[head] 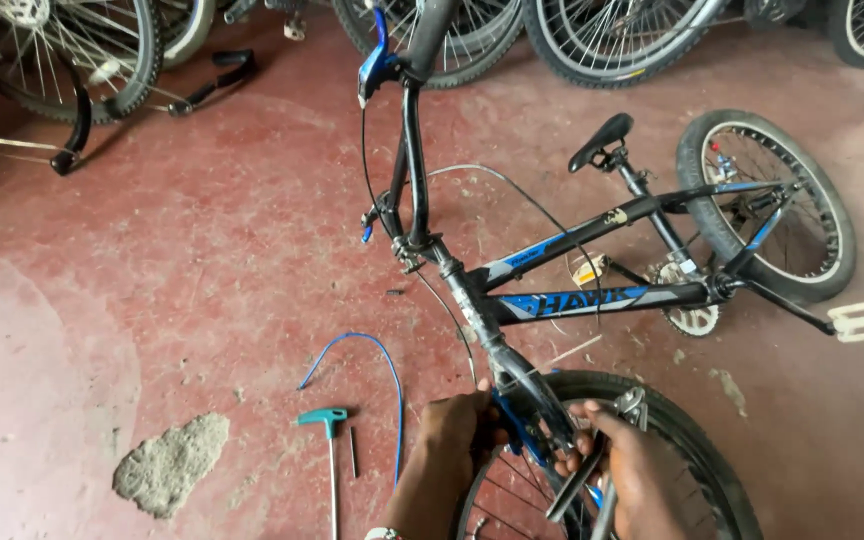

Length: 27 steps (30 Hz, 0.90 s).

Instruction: Installing and adjusting a brake or gear cable on a bicycle using pliers to pull it taut.

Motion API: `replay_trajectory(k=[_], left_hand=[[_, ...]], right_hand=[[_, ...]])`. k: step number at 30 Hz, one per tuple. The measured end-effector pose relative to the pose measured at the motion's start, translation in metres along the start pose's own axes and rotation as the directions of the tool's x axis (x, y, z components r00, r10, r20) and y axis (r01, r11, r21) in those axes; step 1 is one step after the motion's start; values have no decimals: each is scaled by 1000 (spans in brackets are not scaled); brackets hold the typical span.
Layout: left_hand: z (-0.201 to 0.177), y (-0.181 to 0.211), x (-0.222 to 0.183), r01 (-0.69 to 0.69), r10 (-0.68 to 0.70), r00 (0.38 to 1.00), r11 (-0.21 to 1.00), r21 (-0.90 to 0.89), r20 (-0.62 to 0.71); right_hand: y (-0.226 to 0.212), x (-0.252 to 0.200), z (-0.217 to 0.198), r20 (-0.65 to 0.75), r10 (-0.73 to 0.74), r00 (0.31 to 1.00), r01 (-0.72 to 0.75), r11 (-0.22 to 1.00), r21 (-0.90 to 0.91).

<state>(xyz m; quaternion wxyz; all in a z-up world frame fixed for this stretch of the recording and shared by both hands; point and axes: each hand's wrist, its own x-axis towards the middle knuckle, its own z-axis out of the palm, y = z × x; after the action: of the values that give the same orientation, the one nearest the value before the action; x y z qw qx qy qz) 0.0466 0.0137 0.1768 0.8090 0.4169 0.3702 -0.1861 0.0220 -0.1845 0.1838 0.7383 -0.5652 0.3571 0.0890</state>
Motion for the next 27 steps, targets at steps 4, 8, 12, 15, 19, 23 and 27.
replay_trajectory(k=[4, 8, 12, 15, 19, 23, 27], left_hand=[[1, -2, 17, 50, -52, 999, 987, 151, 12], [6, -19, 4, -40, 63, 995, 968, 247, -82], [2, -25, 101, -9, -2, 999, 947, 321, 34], [-26, -55, 255, 29, -129, 966, 916, 400, 225], [-4, -1, 136, 55, -204, 949, 858, 511, 241], [-1, 17, 79, 57, -253, 938, 787, 614, 238], [3, 32, 74, 198, -388, 894, 791, 580, 224]], right_hand=[[-6, -5, -5, 52, 22, 998, -20, 999, -42], [4, -22, -15, 108, -13, 994, 10, 1000, 25], [26, -64, 0, 102, -106, 989, 109, 994, -24], [43, -85, 7, 56, -75, 996, 75, 997, -13], [27, -93, 13, -37, -150, 988, 132, 945, -300], [17, -29, -29, 67, -468, 881, 194, 229, -954], [29, 7, -53, 269, -312, 911, 252, -96, -963]])
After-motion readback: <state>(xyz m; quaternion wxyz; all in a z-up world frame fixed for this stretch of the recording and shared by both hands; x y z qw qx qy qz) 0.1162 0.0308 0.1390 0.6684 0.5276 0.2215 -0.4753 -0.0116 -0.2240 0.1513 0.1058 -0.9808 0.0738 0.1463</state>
